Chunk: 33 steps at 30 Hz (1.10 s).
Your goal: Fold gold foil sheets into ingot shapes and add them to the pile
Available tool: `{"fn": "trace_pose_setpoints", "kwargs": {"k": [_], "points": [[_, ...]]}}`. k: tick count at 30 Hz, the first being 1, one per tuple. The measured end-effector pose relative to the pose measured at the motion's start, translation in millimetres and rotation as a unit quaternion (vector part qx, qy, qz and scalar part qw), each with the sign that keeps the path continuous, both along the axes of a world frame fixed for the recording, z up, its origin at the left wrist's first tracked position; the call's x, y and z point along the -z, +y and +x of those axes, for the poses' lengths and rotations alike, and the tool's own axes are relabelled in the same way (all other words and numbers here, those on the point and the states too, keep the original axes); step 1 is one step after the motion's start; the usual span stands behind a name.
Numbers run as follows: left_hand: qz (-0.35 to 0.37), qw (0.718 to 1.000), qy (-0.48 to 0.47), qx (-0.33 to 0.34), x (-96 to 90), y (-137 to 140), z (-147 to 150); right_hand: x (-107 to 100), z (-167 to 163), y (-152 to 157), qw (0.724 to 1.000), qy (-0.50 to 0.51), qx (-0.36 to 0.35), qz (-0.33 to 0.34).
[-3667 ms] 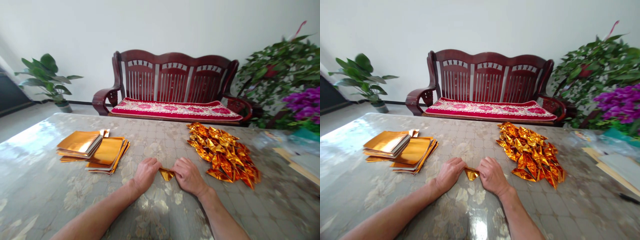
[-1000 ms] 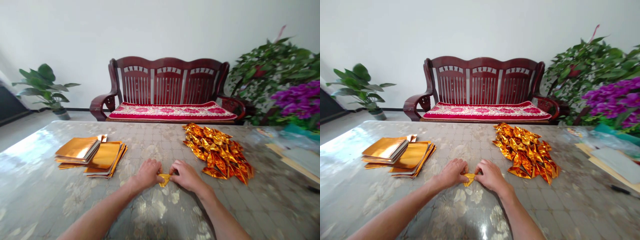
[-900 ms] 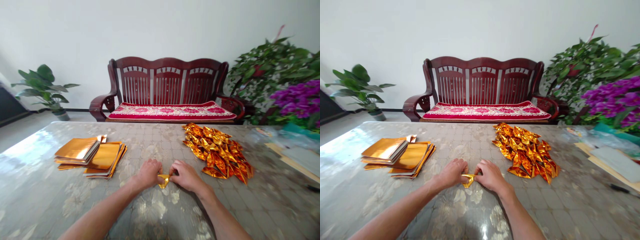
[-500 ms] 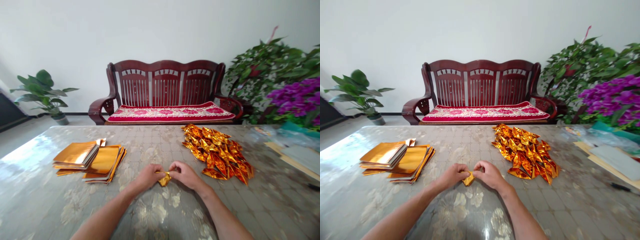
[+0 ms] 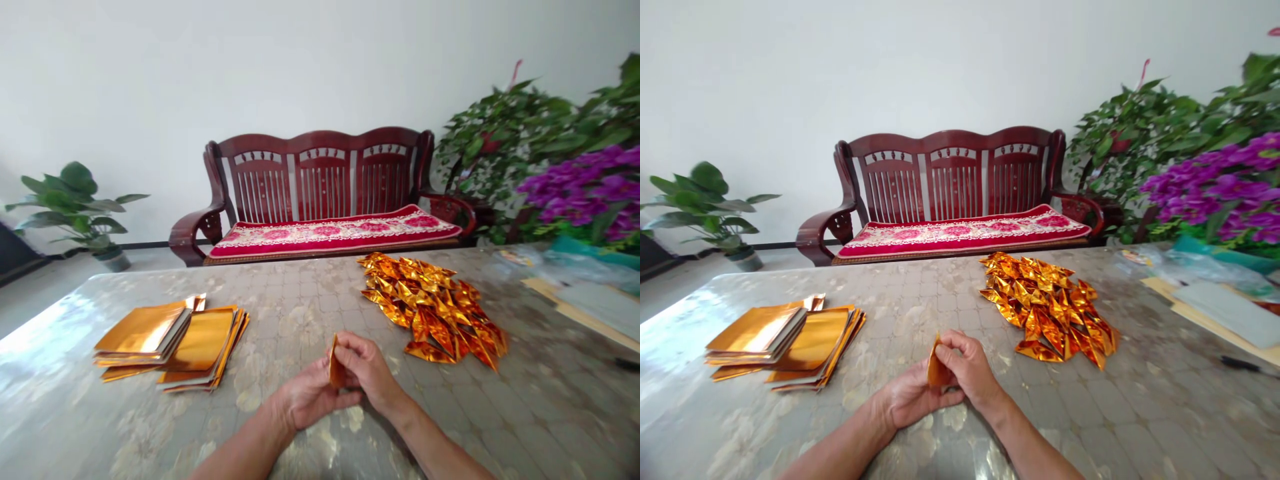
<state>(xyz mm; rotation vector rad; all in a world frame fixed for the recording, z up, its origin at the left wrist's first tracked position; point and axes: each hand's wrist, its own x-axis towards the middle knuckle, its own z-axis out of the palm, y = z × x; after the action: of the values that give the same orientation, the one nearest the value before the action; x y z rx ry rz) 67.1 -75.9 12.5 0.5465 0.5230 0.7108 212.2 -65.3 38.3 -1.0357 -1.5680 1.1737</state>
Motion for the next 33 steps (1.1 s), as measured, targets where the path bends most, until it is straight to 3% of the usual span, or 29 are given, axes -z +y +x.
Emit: {"fn": "trace_pose_setpoints", "kwargs": {"k": [2, 5, 8, 11, 13, 17, 22, 33], "points": [[0.021, 0.998, 0.059, -0.01, -4.0, 3, -2, 0, 3, 1, 0.999, -0.031, 0.015, 0.025], [0.079, 0.98, 0.146, -0.11, -12.1, 7, -6, 2, 6, 4, 0.991, -0.104, 0.033, 0.079], [0.18, 0.932, 0.235, -0.208, -15.8, 9, -8, 4, 7, 6, 0.971, -0.195, 0.038, 0.132], [0.251, 0.876, 0.327, -0.249, -12.1, 11, -7, 6, 5, 6, 0.949, -0.27, 0.039, 0.157], [0.261, 0.86, 0.35, -0.265, -7.0, 12, -7, 7, 4, 6, 0.937, -0.305, 0.044, 0.162], [0.215, 0.865, 0.331, -0.31, 0.6, 16, -8, 8, 4, 8, 0.944, -0.293, 0.078, 0.131], [0.175, 0.854, 0.296, -0.39, 2.6, 19, -14, 10, 6, 12, 0.97, -0.17, 0.161, 0.07], [0.152, 0.859, 0.244, -0.425, 9.9, 21, -18, 9, 2, 11, 0.983, -0.049, 0.178, 0.021]]}}
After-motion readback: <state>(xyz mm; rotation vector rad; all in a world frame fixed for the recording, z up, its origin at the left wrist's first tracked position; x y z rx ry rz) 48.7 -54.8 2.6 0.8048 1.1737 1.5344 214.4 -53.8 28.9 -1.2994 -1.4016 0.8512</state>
